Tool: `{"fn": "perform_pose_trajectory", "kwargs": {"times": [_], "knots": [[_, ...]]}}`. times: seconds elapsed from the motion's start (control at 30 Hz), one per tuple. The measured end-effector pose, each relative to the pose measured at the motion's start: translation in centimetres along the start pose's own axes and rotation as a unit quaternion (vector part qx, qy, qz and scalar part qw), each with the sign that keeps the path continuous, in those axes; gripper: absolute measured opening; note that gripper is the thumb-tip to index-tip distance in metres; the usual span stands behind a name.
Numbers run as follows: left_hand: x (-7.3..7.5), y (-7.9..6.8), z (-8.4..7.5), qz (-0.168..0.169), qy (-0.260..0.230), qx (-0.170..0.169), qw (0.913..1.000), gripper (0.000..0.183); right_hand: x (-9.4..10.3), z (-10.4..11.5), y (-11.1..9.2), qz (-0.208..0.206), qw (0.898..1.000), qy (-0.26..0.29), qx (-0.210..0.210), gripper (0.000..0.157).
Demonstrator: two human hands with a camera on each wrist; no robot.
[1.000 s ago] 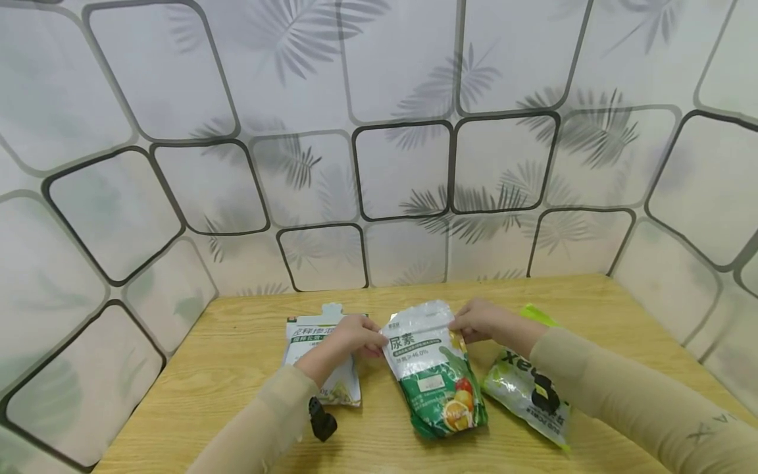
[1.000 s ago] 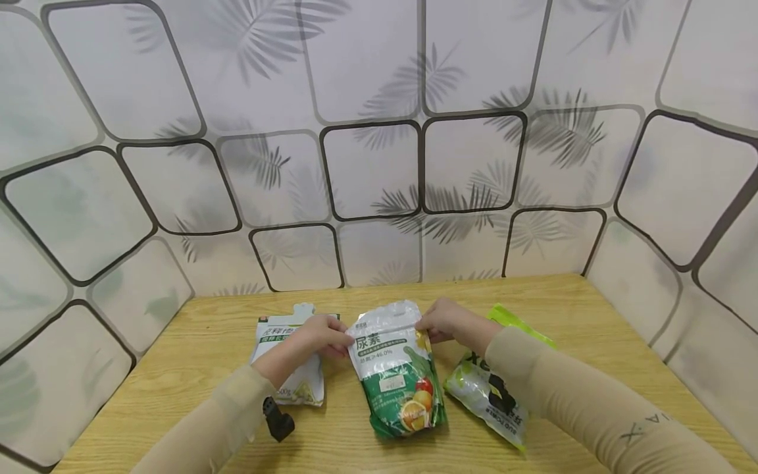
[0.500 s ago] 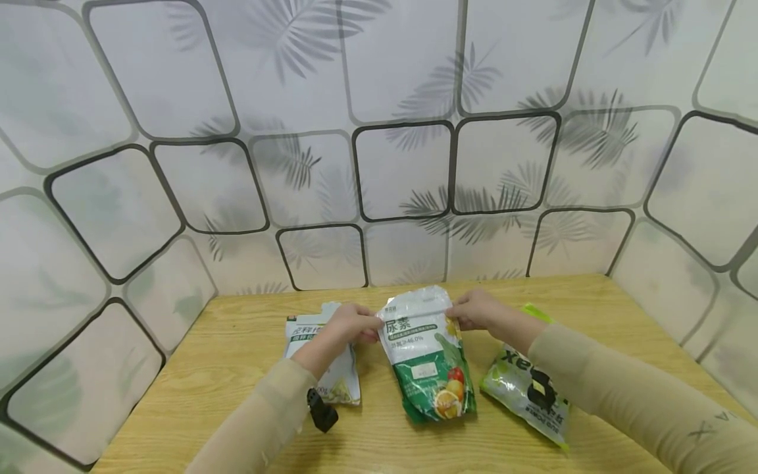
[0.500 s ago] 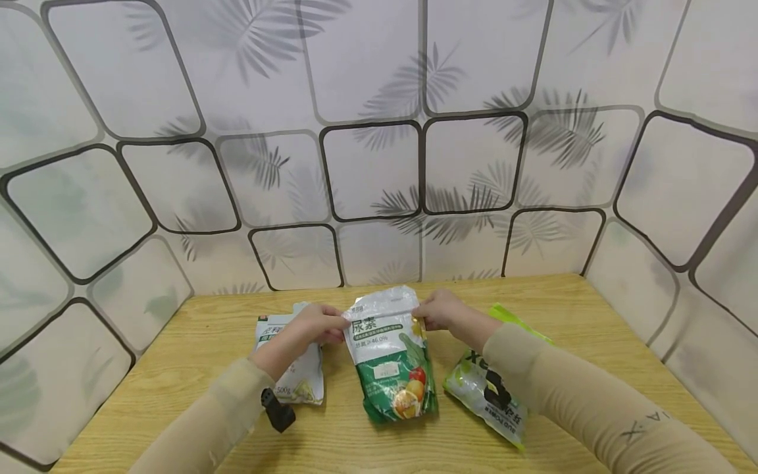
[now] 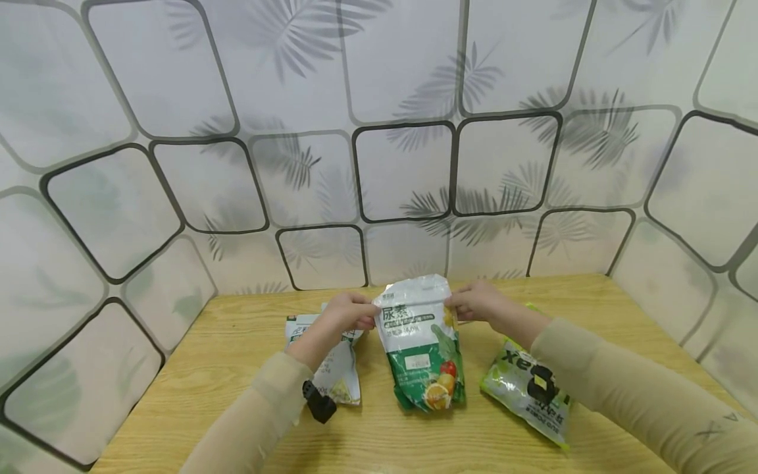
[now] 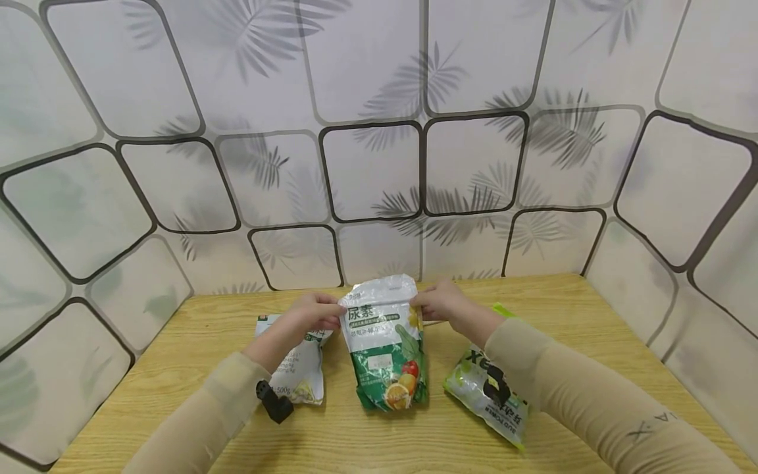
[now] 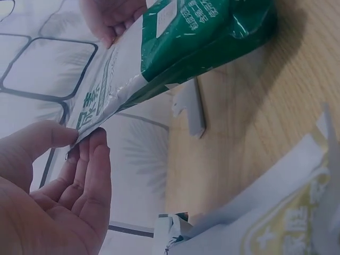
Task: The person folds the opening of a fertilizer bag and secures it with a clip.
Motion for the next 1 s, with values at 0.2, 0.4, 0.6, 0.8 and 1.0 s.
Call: {"fn": "perform_pose_trajectory", "kwargs": {"times": [0.2, 0.4, 0.6, 0.8, 1.0], "knots": [[0.3, -0.2, -0.6, 0.007, -0.01, -0.007, 0.9999, 0.023, 0.1, 0.7, -0.2, -0.01, 1.0, 0.01, 0.004, 0.051], [0.8, -0.2, -1.1, 0.008, -0.012, -0.019, 0.9997, 0.022, 0.2, 1.3, -0.3, -0.014, 1.0, 0.002, 0.013, 0.047], [1.1, -0.4, -1.5, 0.009, -0.013, -0.034, 0.9993, 0.02, 0.3, 1.5, -0.4, -0.022, 0.999, -0.006, 0.028, 0.044], [1.3, -0.9, -1.9, 0.006, -0.001, -0.056, 0.9984, 0.02, 0.2, 1.7, -0.9, -0.034, 0.998, -0.013, 0.047, 0.04], [1.5, -1.5, -2.2, 0.006, 0.012, -0.076, 0.997, 0.017, 0.2, 1.9, -1.2, -0.036, 0.997, -0.016, 0.069, 0.033]]}}
Point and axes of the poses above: each hand's wrist, its own y-axis towards the middle knuckle, its own x-axis out of the back of the hand, z = x × y, the point moved 2 cm from there along y, towards the middle knuckle, and after that the axes turned 10 degrees about x, right-handed, at the moved point
